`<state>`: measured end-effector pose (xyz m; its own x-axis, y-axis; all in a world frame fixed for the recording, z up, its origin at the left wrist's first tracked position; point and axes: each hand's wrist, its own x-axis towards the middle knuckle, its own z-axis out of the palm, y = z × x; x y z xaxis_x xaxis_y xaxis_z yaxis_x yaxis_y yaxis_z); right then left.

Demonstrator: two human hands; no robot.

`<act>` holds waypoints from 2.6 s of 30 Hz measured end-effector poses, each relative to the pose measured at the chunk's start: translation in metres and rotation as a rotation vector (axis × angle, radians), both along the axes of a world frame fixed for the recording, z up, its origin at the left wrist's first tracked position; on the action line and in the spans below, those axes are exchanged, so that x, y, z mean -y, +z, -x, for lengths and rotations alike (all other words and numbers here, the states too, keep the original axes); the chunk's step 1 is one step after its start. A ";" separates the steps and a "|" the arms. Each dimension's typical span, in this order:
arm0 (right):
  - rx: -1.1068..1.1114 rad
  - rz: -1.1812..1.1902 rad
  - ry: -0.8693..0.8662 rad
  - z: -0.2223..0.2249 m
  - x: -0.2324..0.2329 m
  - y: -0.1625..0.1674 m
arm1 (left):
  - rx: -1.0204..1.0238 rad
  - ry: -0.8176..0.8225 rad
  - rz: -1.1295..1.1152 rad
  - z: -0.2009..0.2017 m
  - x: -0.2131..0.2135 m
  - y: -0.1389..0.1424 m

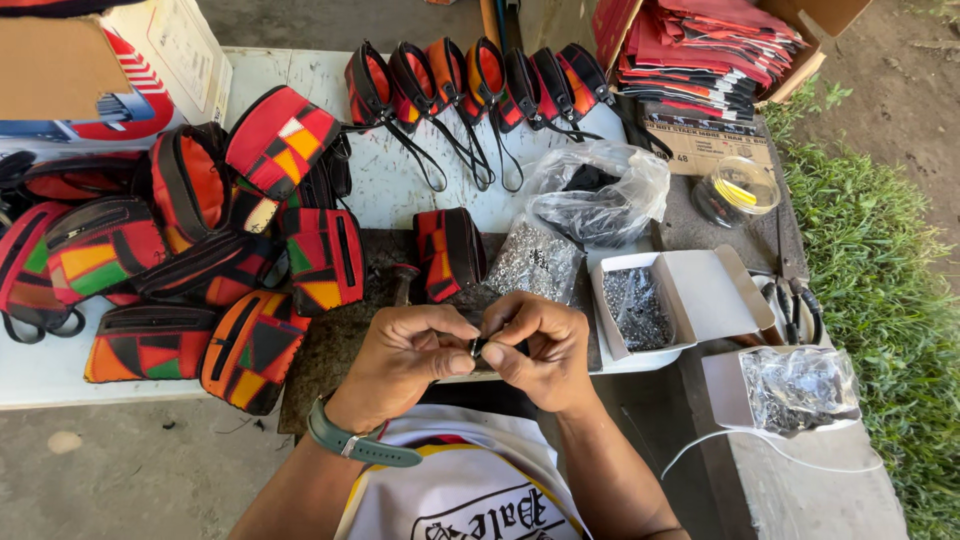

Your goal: The person attaches metal zipper pulls to the zipper sliders of small colorful fabric pouches. They take pulls one at a time from a box, press them onto each pouch's zipper by hand, occasionally tap them with a hammer on a wooden block, and set finished pouches on the table with the others.

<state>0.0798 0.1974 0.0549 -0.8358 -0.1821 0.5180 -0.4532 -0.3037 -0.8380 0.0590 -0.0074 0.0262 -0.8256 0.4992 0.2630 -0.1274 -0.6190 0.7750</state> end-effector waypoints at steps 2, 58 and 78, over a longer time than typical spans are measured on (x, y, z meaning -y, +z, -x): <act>0.047 0.013 0.004 0.000 0.004 0.000 | -0.072 0.007 0.036 -0.001 0.001 0.001; -0.125 -0.129 -0.184 -0.006 -0.005 0.001 | -0.308 0.215 0.172 0.000 0.000 0.019; -0.178 -0.656 -0.215 -0.013 -0.008 0.010 | -0.416 0.399 0.662 -0.012 -0.008 0.015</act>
